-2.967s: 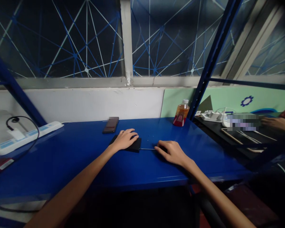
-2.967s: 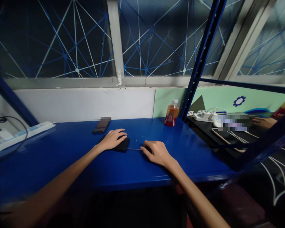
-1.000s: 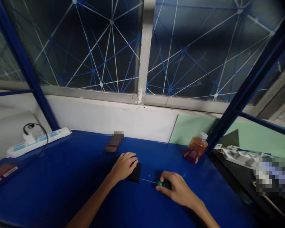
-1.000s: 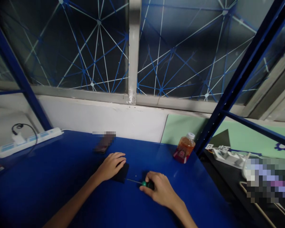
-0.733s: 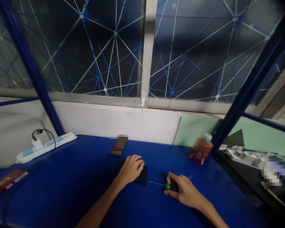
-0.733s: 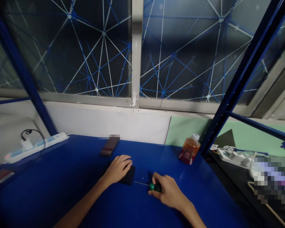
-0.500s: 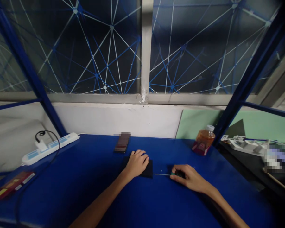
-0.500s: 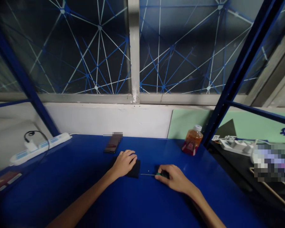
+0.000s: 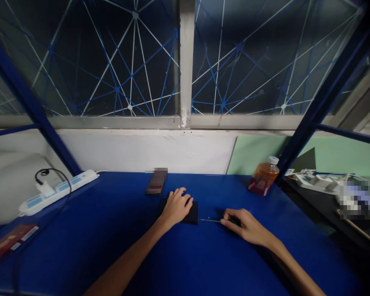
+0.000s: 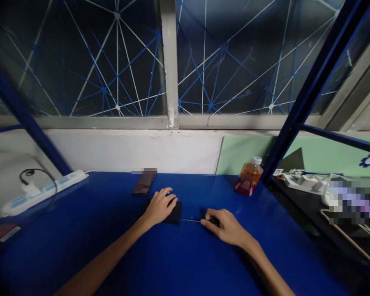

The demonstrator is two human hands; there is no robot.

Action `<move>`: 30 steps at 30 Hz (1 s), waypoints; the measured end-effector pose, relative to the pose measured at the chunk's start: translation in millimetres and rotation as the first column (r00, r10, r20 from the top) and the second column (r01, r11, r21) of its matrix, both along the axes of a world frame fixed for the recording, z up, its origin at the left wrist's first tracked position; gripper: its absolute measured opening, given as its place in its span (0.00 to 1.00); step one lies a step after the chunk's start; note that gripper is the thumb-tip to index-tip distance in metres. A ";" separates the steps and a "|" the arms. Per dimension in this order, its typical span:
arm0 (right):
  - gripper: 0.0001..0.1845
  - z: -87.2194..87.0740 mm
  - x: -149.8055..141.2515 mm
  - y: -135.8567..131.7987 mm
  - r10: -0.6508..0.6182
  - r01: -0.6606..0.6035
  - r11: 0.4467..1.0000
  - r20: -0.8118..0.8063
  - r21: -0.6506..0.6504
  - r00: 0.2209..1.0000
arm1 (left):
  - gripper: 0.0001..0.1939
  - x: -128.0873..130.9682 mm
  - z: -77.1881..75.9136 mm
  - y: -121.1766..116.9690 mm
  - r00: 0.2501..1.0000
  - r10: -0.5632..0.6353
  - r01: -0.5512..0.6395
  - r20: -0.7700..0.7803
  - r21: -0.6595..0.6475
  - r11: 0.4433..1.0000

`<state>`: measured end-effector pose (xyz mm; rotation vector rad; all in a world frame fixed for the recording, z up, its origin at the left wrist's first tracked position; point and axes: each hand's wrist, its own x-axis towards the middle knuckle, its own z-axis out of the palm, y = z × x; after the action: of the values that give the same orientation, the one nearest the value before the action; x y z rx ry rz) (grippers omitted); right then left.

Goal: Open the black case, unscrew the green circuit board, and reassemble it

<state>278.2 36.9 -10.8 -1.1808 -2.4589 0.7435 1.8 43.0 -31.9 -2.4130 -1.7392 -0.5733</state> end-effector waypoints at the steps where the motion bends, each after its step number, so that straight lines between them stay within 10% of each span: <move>1: 0.19 1.8 0.1 0.2 0.000 0.000 1.000 -0.006 -0.001 1.000 | 0.17 -0.3 -0.1 0.8 1.000 -0.001 0.001 -0.003 -0.001 1.000; 30: 0.19 0.7 3.0 1.7 0.001 -0.016 0.976 0.072 0.218 0.997 | 0.15 -2.8 3.3 -4.6 0.977 -0.210 0.205 0.030 0.121 0.971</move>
<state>281.1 38.6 -10.1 -1.1320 -2.5274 0.4257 -1.1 38.4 -28.7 -2.5334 -1.4315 -0.7344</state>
